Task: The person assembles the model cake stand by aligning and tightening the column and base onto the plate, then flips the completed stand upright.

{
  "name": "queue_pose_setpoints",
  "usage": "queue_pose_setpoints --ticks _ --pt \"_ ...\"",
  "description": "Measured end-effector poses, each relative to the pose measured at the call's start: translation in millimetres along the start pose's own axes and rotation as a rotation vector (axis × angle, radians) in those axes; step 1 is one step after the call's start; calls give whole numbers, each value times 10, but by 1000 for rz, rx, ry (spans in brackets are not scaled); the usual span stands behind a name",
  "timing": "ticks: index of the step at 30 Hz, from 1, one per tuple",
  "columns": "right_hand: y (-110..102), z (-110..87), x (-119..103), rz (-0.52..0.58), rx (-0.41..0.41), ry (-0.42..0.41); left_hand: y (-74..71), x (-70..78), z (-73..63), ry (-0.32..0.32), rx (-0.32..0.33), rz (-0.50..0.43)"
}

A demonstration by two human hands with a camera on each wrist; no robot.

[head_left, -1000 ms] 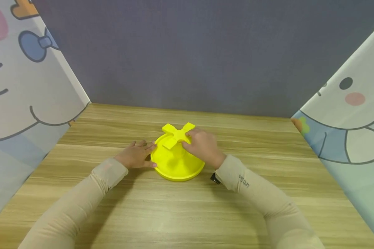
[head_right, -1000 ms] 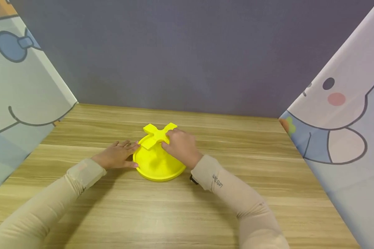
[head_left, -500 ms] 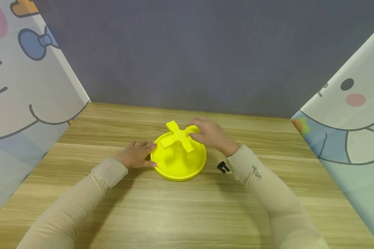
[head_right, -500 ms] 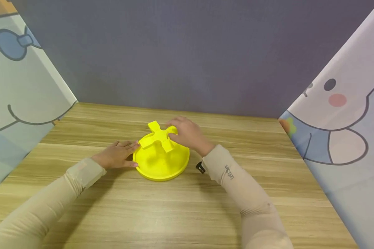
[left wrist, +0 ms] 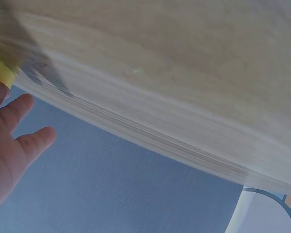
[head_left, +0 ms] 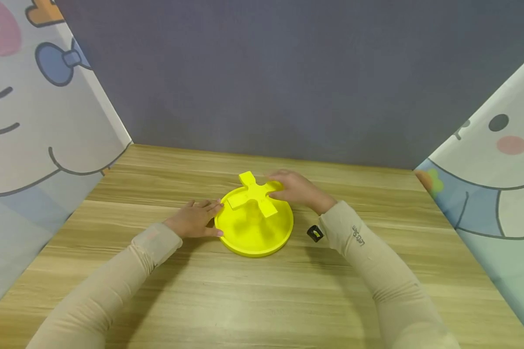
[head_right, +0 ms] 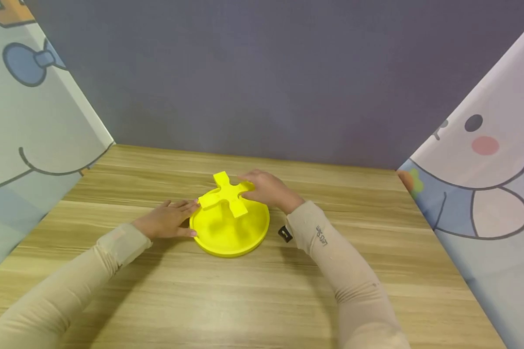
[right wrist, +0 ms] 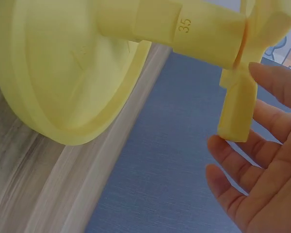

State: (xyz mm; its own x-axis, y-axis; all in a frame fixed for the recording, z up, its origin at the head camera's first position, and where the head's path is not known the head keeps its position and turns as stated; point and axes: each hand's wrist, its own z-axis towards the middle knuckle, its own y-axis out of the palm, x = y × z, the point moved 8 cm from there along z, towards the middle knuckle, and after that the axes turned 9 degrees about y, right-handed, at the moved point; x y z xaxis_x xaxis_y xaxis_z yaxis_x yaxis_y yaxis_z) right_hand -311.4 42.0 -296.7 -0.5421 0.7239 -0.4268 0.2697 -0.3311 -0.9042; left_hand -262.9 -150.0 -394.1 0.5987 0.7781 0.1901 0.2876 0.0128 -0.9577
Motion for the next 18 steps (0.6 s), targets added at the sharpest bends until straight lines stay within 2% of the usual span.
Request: queue_pose_setpoints --ticks 5,11,18 --pt "29 -7 22 -15 -12 37 7 8 6 3 -1 12" --pt "74 -59 41 54 -27 86 8 19 12 17 4 19" --pt "107 -163 9 87 20 141 1 10 20 10 -1 16"
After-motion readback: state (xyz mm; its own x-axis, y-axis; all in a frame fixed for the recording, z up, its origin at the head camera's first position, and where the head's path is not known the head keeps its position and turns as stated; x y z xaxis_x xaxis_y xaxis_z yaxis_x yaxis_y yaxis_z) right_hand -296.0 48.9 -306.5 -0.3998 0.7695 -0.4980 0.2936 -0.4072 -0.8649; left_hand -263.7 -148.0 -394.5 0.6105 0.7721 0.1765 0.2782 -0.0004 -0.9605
